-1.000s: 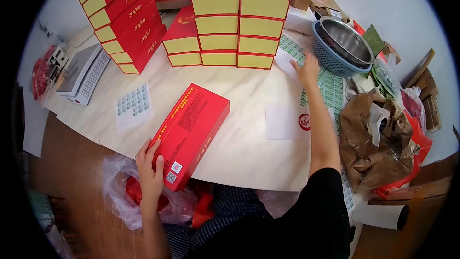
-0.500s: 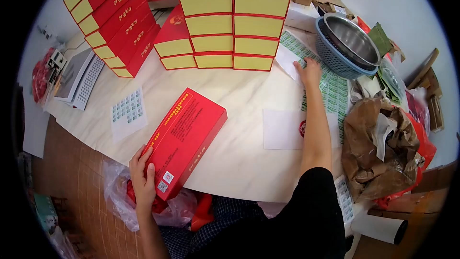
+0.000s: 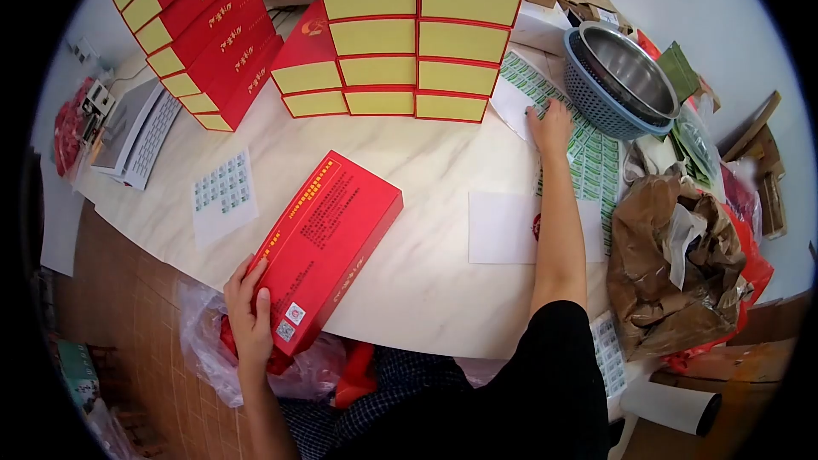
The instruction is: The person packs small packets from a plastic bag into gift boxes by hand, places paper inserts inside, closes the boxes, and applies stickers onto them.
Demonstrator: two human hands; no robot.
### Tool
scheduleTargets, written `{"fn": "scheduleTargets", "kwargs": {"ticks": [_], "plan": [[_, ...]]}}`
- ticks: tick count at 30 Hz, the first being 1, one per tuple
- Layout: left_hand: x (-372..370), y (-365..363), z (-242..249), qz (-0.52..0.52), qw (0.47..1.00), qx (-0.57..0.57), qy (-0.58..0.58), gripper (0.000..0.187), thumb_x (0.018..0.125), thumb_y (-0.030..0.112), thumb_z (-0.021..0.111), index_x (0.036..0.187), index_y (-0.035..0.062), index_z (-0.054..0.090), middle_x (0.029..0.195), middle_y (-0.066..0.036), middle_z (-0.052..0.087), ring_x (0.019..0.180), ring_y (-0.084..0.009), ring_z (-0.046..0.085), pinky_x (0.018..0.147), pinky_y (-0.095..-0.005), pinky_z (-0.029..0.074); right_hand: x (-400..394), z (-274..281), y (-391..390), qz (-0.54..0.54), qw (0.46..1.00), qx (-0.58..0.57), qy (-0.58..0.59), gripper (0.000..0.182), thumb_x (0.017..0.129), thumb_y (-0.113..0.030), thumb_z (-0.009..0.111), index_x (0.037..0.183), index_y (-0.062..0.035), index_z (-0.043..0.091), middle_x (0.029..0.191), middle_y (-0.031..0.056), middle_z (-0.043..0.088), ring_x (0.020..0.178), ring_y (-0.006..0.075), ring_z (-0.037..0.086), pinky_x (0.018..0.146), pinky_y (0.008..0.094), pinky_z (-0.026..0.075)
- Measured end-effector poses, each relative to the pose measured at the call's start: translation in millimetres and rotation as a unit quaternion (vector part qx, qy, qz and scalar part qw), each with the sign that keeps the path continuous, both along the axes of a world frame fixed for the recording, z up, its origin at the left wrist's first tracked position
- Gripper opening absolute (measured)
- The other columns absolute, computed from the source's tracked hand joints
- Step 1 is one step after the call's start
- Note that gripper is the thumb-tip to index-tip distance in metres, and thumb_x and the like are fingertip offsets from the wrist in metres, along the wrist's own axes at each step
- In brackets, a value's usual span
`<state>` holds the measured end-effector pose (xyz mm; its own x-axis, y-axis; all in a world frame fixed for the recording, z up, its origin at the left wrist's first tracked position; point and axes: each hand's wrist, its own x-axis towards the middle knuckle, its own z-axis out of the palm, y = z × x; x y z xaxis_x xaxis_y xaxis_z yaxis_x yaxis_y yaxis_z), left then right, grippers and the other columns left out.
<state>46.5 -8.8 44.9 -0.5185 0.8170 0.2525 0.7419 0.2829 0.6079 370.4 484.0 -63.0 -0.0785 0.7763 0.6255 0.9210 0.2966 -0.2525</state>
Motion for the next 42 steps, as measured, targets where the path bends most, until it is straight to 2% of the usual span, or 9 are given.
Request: {"fn": "scheduleTargets", "kwargs": {"ticks": [5, 10, 14, 17, 22, 26, 34, 38, 42], "plan": [[2, 1, 1, 0.006, 1.000, 0.001, -0.007, 0.035, 0.094, 0.021, 0.049, 0.125, 0.0073, 0.059, 0.136, -0.015, 0.047, 0.123, -0.0325, 0.042, 0.107, -0.0414, 0.029, 3, 2, 4, -0.014, 0.999, -0.033, -0.008, 0.046, 0.080, -0.038, 0.068, 0.106, -0.0005, 0.065, 0.114, 0.0174, 0.062, 0.105, 0.0337, 0.056, 0.089, 0.0399, 0.046], [0, 0, 0, 0.007, 1.000, -0.002, 0.006, 0.035, 0.094, 0.022, 0.048, 0.125, 0.0076, 0.059, 0.135, -0.015, 0.048, 0.123, -0.0323, 0.042, 0.106, -0.0415, 0.029, 5, 8, 4, 0.010, 0.999, -0.050, 0.000, 0.033, 0.079, -0.032, 0.070, 0.093, -0.0020, 0.069, 0.104, 0.0146, 0.065, 0.096, 0.0331, 0.059, 0.084, 0.0414, 0.047], [1, 0, -1, 0.011, 1.000, 0.000, 0.002, 0.035, 0.095, 0.022, 0.048, 0.125, 0.0078, 0.059, 0.135, -0.014, 0.048, 0.123, -0.0323, 0.042, 0.106, -0.0417, 0.029, 4, 8, 2, 0.007, 0.999, -0.038, 0.003, 0.028, 0.078, -0.028, 0.071, 0.091, -0.0033, 0.070, 0.101, 0.0129, 0.064, 0.093, 0.0322, 0.059, 0.082, 0.0425, 0.047], [3, -1, 0, 0.017, 1.000, -0.004, 0.002, 0.035, 0.095, 0.022, 0.048, 0.125, 0.0078, 0.059, 0.135, -0.014, 0.048, 0.123, -0.0323, 0.042, 0.106, -0.0418, 0.029, 2, 10, -3, 0.024, 0.996, -0.087, 0.021, 0.039, 0.079, -0.035, 0.070, 0.097, -0.0005, 0.068, 0.106, 0.0167, 0.064, 0.099, 0.0348, 0.058, 0.086, 0.0425, 0.046], [1, 0, -2, 0.011, 1.000, 0.008, -0.003, 0.035, 0.095, 0.024, 0.047, 0.125, 0.0076, 0.059, 0.135, -0.014, 0.048, 0.123, -0.0324, 0.042, 0.106, -0.0418, 0.029, 5, 8, -7, 0.050, 0.996, -0.068, -0.034, 0.077, 0.074, -0.055, 0.069, 0.117, 0.0077, 0.058, 0.123, 0.0257, 0.056, 0.116, 0.0382, 0.052, 0.099, 0.0423, 0.041], [2, 0, -2, 0.015, 1.000, 0.008, -0.010, 0.036, 0.095, 0.025, 0.048, 0.125, 0.0074, 0.059, 0.135, -0.015, 0.048, 0.123, -0.0324, 0.042, 0.106, -0.0417, 0.028, 18, 7, 3, 0.093, 0.990, -0.109, -0.003, 0.076, 0.074, -0.053, 0.070, 0.119, 0.0074, 0.057, 0.126, 0.0247, 0.055, 0.118, 0.0370, 0.051, 0.101, 0.0419, 0.040], [1, -2, -3, 0.015, 1.000, 0.008, 0.002, 0.036, 0.095, 0.026, 0.047, 0.124, 0.0074, 0.059, 0.135, -0.015, 0.048, 0.123, -0.0325, 0.042, 0.106, -0.0417, 0.028, 9, 12, 4, 0.037, 0.996, -0.073, -0.020, 0.059, 0.075, -0.045, 0.072, 0.107, 0.0037, 0.064, 0.107, 0.0203, 0.062, 0.101, 0.0372, 0.055, 0.088, 0.0423, 0.045], [2, 0, -4, 0.019, 1.000, 0.014, -0.007, 0.036, 0.095, 0.026, 0.047, 0.124, 0.0071, 0.059, 0.135, -0.016, 0.048, 0.123, -0.0325, 0.042, 0.106, -0.0417, 0.028, 10, 9, -6, 0.051, 0.997, -0.057, 0.013, 0.062, 0.072, -0.047, 0.074, 0.107, 0.0035, 0.064, 0.108, 0.0196, 0.061, 0.102, 0.0364, 0.055, 0.089, 0.0420, 0.045], [1, 1, -5, 0.014, 1.000, 0.016, -0.004, 0.036, 0.095, 0.026, 0.047, 0.124, 0.0067, 0.059, 0.134, -0.016, 0.048, 0.123, -0.0325, 0.042, 0.106, -0.0416, 0.028, 6, 27, -26, 0.080, 0.990, -0.115, -0.013, 0.077, 0.067, -0.052, 0.076, 0.116, 0.0040, 0.060, 0.121, 0.0234, 0.056, 0.114, 0.0375, 0.051, 0.097, 0.0415, 0.042]]}}
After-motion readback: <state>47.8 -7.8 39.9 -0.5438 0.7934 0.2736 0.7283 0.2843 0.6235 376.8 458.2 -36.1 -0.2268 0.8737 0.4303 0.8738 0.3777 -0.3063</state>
